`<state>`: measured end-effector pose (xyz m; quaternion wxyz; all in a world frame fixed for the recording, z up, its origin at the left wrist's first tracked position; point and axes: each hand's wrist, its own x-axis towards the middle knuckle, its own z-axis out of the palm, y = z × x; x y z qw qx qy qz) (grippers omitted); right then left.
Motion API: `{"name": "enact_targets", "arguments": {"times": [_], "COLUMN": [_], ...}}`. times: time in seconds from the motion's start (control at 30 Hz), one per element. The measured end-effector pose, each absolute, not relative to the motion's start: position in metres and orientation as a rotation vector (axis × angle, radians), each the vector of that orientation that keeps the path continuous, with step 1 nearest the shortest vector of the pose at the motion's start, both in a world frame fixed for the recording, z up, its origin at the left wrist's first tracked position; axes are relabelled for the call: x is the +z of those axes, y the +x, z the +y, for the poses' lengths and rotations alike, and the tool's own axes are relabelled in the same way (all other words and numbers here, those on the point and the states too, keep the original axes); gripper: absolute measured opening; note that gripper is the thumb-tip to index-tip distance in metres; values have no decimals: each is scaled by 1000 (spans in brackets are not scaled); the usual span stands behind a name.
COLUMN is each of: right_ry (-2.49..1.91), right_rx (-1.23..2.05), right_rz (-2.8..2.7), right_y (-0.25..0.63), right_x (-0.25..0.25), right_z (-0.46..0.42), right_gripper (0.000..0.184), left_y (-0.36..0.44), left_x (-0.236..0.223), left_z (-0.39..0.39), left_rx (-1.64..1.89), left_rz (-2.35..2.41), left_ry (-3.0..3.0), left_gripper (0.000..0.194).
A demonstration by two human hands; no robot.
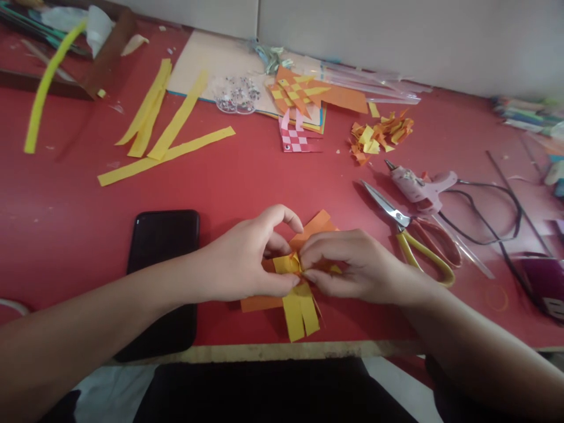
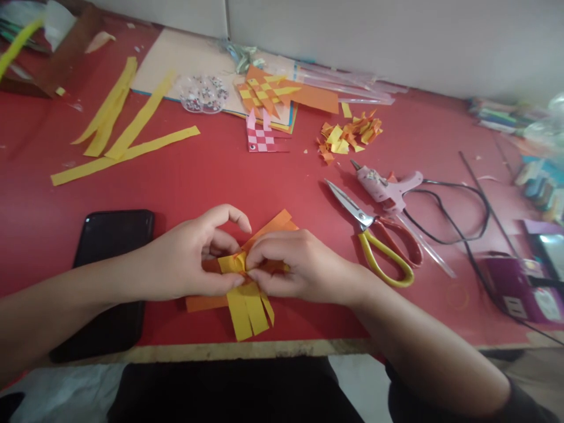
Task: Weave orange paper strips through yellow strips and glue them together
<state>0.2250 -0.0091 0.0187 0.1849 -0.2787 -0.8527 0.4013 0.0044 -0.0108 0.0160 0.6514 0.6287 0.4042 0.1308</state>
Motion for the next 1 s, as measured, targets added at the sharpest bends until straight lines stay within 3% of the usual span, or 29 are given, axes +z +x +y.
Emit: {"name": "enact_targets", "arguments": {"times": [0.43,1.0], "right_ry": [-727,-707], "right_rx": [1484,1639], "right_rz": [-2296,-2201], "right_y": [226,226], "right_x": [19,17], "right_z": [-8,-8], "right_gripper": [8,7], "left_y": [0,-1], "left_x": [20,22], "left_z": [-10,-8], "left_rx": [169,117], "left_rz": [810,728], "left_ry": [1237,1210], "left_gripper": [53,51]}}
